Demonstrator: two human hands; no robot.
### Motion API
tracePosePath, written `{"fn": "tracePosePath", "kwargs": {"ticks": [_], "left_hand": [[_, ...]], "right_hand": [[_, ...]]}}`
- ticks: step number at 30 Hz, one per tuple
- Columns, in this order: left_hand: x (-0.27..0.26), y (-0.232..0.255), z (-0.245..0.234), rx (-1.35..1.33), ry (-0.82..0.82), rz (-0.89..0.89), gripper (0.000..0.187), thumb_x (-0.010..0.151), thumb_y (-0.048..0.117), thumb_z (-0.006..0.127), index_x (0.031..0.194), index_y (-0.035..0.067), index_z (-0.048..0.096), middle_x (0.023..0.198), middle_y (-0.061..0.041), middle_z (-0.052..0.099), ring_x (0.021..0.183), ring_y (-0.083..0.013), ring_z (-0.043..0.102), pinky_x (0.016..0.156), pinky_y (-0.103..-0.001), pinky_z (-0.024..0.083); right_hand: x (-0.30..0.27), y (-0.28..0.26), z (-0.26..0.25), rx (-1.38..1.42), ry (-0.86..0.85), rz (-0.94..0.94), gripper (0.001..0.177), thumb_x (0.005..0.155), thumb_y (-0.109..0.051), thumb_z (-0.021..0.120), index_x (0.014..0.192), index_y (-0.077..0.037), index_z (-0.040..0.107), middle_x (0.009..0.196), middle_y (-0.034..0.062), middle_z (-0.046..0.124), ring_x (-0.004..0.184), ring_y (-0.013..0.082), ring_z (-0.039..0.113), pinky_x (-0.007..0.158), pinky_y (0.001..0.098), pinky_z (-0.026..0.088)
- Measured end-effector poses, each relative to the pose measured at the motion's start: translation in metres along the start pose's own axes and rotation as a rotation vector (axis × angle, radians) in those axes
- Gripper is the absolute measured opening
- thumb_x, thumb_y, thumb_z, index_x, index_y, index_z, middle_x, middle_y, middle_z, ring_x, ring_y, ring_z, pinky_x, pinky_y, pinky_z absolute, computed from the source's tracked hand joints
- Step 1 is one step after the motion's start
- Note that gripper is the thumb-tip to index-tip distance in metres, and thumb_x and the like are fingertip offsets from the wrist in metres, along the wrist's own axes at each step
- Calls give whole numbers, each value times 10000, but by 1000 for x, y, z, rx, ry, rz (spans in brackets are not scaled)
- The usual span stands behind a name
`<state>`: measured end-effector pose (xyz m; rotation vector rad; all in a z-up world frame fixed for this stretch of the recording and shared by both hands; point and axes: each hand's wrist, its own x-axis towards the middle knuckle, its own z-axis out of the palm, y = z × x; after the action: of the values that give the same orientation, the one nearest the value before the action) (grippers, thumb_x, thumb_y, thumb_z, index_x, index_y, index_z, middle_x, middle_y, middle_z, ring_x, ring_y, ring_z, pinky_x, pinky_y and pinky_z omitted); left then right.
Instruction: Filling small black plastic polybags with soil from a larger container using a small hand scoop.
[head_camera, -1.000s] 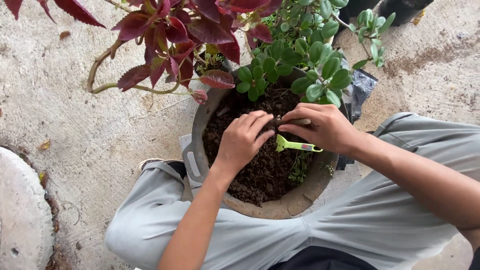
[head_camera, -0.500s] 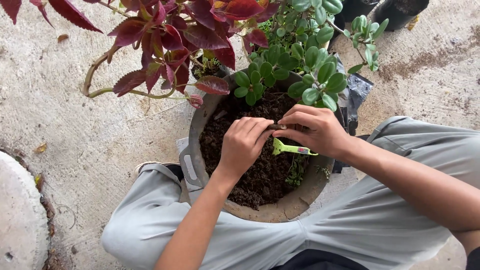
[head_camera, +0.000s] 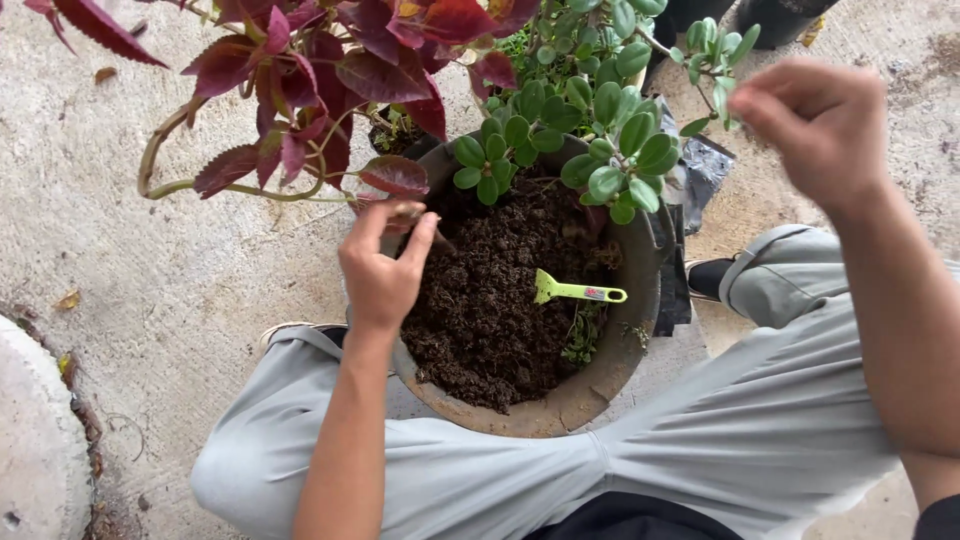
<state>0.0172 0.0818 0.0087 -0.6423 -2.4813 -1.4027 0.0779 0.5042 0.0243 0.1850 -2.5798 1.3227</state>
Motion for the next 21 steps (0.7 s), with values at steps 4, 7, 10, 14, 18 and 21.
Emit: {"fn": "tracePosePath", "kwargs": {"ticks": [4,7,10,14,18,21], "left_hand": [[4,-16,-13,-26,38,-77,115,906,-13,693,1012,23,669,890,-104,719,686,-159,625,610,-254,534],[4,-33,-29,19,142,-267,95,941,12,687,1019,57,656,927,-92,702,753,-176,643,667,-291,560],[1,-82,-35,27,256,-492,116,956,124,717,1060,119,667,923,-35,677,695,-116,609,663,-274,532],[6,-125,-30,50,281,-579,302,987,183,718,1276,127,652,913,-26,648,600,-67,595,617,-250,509],[-2,-167,-16,89,246,-591,197,1015,262,732,1139,114,693,883,-47,682,605,-94,638,593,-246,504],[-2,-168,-6,93,246,-587,225,1079,310,655,1069,85,669,878,-48,696,609,-91,643,608,-247,499]], "right_hand": [[-4,41,-26,-213,41,356,229,1216,-121,670,1146,97,681,842,166,617,619,180,499,520,281,396],[-9,72,-5,-543,-276,734,348,1126,-309,617,1180,27,692,1000,227,717,809,288,670,720,398,578],[-56,172,48,-579,-555,927,405,976,-351,657,1163,-2,747,968,237,760,820,323,756,764,428,618],[-92,216,115,-585,-659,980,681,785,-589,758,1083,23,784,1018,263,781,997,411,759,826,535,596],[-94,224,126,-539,-667,1111,513,786,-517,782,893,-15,796,654,157,759,648,304,783,599,426,606],[-104,249,129,-408,-603,1233,351,759,-354,838,825,-13,791,635,167,745,565,313,762,541,416,635]]}}
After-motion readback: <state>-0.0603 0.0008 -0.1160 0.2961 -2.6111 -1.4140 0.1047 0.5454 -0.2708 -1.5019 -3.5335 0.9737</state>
